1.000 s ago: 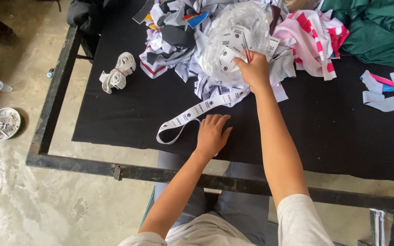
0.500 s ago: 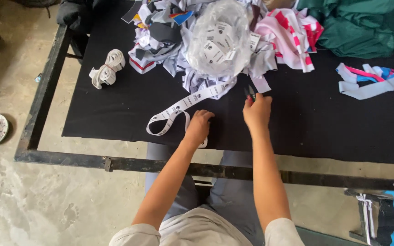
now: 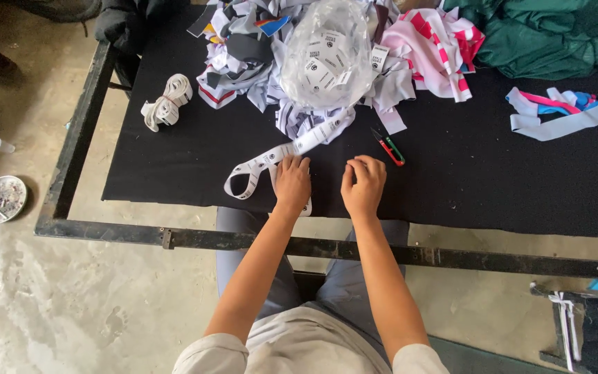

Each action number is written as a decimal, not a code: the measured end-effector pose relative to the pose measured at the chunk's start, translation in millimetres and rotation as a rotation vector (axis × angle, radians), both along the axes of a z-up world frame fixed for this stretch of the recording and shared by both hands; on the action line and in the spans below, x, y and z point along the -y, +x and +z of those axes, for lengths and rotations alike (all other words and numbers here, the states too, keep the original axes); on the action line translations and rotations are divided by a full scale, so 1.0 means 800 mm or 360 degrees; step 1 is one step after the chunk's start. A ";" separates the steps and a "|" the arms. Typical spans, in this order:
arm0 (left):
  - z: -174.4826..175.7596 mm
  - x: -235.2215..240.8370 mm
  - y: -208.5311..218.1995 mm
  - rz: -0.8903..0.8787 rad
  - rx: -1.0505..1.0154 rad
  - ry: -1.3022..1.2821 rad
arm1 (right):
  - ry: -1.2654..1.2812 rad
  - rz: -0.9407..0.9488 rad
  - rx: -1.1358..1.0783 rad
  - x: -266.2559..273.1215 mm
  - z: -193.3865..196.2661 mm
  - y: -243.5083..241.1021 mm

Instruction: Cutting individual clothing labels from a continuous printed strip using a thread nipper.

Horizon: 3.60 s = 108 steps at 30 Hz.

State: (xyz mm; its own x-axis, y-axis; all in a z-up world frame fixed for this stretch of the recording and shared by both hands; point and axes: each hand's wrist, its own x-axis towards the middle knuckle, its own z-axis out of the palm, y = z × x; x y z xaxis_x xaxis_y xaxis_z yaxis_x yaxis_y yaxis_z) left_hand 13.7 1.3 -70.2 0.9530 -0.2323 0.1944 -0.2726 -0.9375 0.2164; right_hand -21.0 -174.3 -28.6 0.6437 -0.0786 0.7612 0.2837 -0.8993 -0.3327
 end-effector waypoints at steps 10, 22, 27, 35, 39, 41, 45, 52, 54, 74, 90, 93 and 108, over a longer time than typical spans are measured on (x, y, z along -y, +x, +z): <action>0.017 -0.006 0.002 -0.0060 0.0044 -0.0724 | 0.0254 0.0366 -0.0021 -0.013 0.020 -0.010; 0.118 0.035 0.007 -0.0704 0.0116 -0.1685 | 0.1465 0.0568 -0.0684 -0.009 0.011 -0.012; 0.118 0.019 -0.014 -0.0899 -0.0744 -0.1491 | 0.2130 0.0587 -0.0426 0.011 -0.010 0.003; 0.108 0.024 -0.024 -0.1277 -0.0656 -0.1484 | 0.2628 0.0906 -0.0500 0.023 0.008 -0.009; 0.060 0.027 -0.023 -0.0985 -0.0782 -0.1289 | 0.2797 0.0848 -0.0462 0.038 -0.015 0.002; 0.070 0.013 -0.031 -0.0896 -0.0787 -0.1449 | 0.2872 0.0861 -0.0446 0.044 -0.019 -0.001; 0.070 -0.017 -0.021 -0.0680 -0.1191 -0.2037 | 0.3098 0.0888 -0.0416 0.047 -0.010 -0.002; 0.185 -0.108 -0.009 -0.0832 -0.1470 -0.1494 | 0.3331 0.0766 -0.0184 0.072 -0.013 0.000; 0.210 -0.128 0.001 -0.0703 -0.1614 -0.1199 | 0.3435 0.0756 -0.0034 0.083 -0.022 0.002; 0.102 -0.155 0.046 -0.0262 0.0490 -0.0516 | 0.2861 0.0484 0.0020 0.078 -0.008 0.006; 0.032 0.028 -0.037 -0.0494 0.0109 -0.0620 | 0.1381 0.0418 -0.0601 -0.012 0.023 -0.012; 0.031 0.021 -0.037 -0.0437 0.0029 -0.0574 | 0.1197 0.0384 -0.0595 -0.015 0.019 -0.014; 0.016 0.025 -0.020 -0.0401 0.0164 -0.0495 | 0.1122 0.0326 -0.0603 -0.018 0.030 -0.019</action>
State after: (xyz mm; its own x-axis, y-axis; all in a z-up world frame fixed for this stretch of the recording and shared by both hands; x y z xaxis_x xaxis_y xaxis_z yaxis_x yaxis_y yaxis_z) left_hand -2.4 -18.6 -57.2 0.8458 -0.3710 0.3834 -0.5202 -0.7329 0.4385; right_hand -36.0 -160.1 -4.9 0.9004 -0.3099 0.3054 0.1743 -0.3862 -0.9058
